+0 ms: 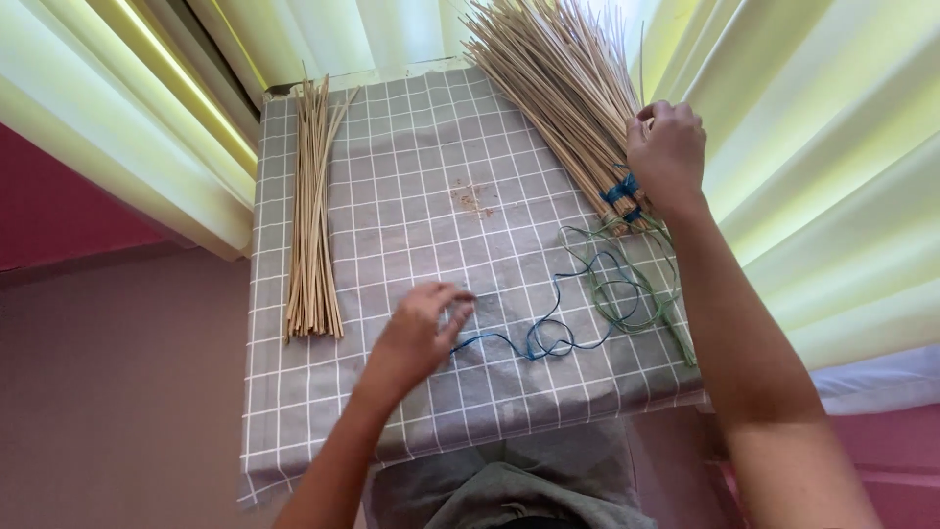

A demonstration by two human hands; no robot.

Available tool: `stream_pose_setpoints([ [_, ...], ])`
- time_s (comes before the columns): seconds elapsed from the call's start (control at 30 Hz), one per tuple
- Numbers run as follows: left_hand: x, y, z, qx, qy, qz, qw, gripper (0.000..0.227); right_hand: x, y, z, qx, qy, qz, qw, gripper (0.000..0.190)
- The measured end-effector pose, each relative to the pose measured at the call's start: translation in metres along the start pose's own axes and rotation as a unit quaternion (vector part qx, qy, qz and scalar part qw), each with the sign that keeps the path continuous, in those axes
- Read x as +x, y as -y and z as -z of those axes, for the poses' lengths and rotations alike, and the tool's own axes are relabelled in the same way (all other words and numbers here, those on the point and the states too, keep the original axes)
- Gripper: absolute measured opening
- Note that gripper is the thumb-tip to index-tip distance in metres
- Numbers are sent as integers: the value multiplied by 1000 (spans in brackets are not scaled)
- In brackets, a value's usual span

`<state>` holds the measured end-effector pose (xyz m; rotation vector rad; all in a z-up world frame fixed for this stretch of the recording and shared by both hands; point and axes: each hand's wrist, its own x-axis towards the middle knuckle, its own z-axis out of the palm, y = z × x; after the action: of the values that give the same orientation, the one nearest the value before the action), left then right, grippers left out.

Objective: Sorting and bundling long thin herbs or sticks using blue elastic bands.

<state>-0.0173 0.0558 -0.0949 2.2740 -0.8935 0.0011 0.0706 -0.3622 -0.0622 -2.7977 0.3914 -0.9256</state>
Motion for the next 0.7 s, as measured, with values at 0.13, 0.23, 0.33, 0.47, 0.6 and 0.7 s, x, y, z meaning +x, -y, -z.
stream_pose_setpoints([
  [0.13, -22, -16, -25, 53, 24, -34, 998, 30, 13, -20, -34, -67, 70, 12, 995, 48],
  [0.23, -32, -32, -28, 25, 21, -7, 999, 31, 15, -14, -37, -84, 76, 12, 993, 38],
  [0.33, -41, -38, -30, -12, -3, -21, 1000, 27, 17, -5, -30, -110, 124, -26, 986, 42],
  [0.47, -44, -37, -35, 2, -26, -18, 999, 26, 17, -3, -20, -124, 41, 18, 991, 37],
  [0.6, -46, -37, -38, -3, -30, -3, 1000, 26, 13, -1, -6, -110, 30, 15, 993, 33],
  [0.7, -45, -35, -38, 6, -30, -2, 1000, 27, 3, 4, 18, -91, 5, 21, 996, 28],
])
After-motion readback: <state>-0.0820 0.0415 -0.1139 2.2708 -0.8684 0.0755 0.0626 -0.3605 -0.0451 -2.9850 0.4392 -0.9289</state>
